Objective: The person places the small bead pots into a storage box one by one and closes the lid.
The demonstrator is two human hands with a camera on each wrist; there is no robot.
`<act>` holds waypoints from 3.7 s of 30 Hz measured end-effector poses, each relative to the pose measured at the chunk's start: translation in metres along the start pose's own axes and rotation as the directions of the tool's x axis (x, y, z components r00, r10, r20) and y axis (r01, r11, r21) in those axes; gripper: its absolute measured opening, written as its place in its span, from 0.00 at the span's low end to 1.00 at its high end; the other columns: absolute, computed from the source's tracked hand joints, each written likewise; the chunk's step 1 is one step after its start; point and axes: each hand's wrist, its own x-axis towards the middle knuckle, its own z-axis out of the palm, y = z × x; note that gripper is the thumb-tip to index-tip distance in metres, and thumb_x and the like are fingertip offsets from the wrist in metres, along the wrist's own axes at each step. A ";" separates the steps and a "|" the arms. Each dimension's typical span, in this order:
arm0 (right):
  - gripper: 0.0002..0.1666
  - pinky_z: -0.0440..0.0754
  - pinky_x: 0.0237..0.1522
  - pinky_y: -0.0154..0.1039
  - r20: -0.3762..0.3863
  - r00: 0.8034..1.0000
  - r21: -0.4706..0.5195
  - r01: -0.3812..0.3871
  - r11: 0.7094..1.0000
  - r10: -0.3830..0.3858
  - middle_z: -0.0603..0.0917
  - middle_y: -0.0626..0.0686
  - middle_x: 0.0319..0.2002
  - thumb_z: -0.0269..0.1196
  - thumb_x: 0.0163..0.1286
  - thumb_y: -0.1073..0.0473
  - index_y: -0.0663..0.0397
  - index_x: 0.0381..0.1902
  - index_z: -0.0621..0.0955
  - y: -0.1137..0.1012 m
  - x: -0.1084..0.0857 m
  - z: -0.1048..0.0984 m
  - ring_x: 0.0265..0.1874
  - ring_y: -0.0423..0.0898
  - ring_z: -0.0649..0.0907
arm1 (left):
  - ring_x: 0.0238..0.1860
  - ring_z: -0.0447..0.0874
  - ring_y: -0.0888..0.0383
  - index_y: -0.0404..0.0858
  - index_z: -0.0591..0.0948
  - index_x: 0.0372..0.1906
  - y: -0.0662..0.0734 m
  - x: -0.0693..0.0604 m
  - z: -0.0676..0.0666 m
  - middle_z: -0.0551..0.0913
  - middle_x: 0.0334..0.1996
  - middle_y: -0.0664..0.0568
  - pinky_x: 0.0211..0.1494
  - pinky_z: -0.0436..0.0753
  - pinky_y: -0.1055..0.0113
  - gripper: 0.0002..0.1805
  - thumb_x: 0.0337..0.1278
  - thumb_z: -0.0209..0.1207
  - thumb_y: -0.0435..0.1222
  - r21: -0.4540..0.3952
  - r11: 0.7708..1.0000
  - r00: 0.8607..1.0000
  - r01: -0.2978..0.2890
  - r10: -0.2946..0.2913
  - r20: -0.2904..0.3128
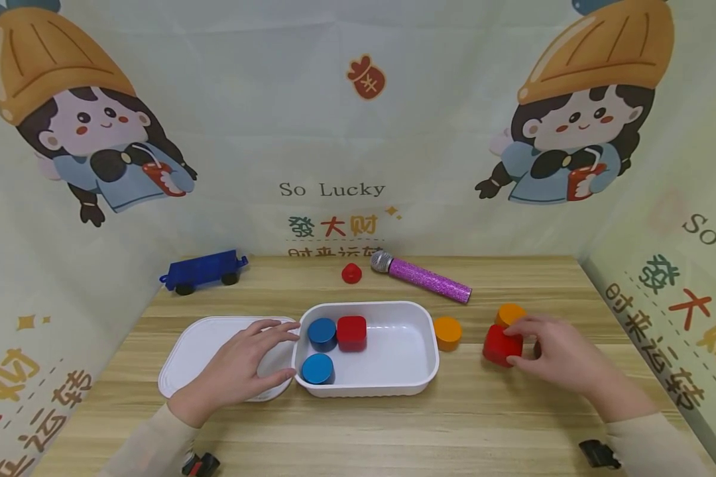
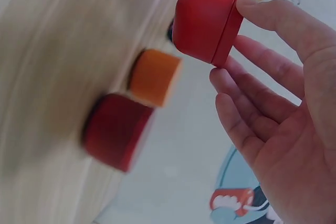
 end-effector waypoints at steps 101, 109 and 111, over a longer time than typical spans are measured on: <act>0.15 0.79 0.66 0.61 0.048 0.997 0.236 0.041 0.971 -0.053 0.86 0.56 0.58 0.69 0.70 0.60 0.55 0.53 0.87 -0.077 0.096 0.051 0.62 0.59 0.82 | 0.73 0.69 0.47 0.52 0.81 0.66 0.001 -0.002 0.001 0.74 0.73 0.58 0.70 0.76 0.40 0.32 0.63 0.61 0.63 -0.004 1.000 1.000 0.018 -0.018 -0.007; 0.16 0.79 0.64 0.63 0.014 1.000 0.208 -0.004 0.978 0.001 0.87 0.61 0.55 0.68 0.70 0.62 0.62 0.54 0.85 -0.038 0.087 0.049 0.59 0.64 0.82 | 0.73 0.69 0.47 0.51 0.81 0.66 0.001 -0.002 0.001 0.74 0.74 0.57 0.70 0.76 0.40 0.32 0.63 0.60 0.63 -0.020 1.000 1.000 0.012 -0.012 -0.009; 0.18 0.81 0.62 0.63 0.041 0.999 0.189 -0.031 0.982 0.024 0.86 0.61 0.55 0.70 0.69 0.59 0.61 0.54 0.85 -0.033 0.084 0.050 0.58 0.64 0.83 | 0.74 0.69 0.47 0.51 0.81 0.66 0.001 -0.002 0.002 0.74 0.74 0.57 0.70 0.75 0.40 0.32 0.63 0.60 0.63 -0.023 1.000 1.000 0.010 -0.010 -0.007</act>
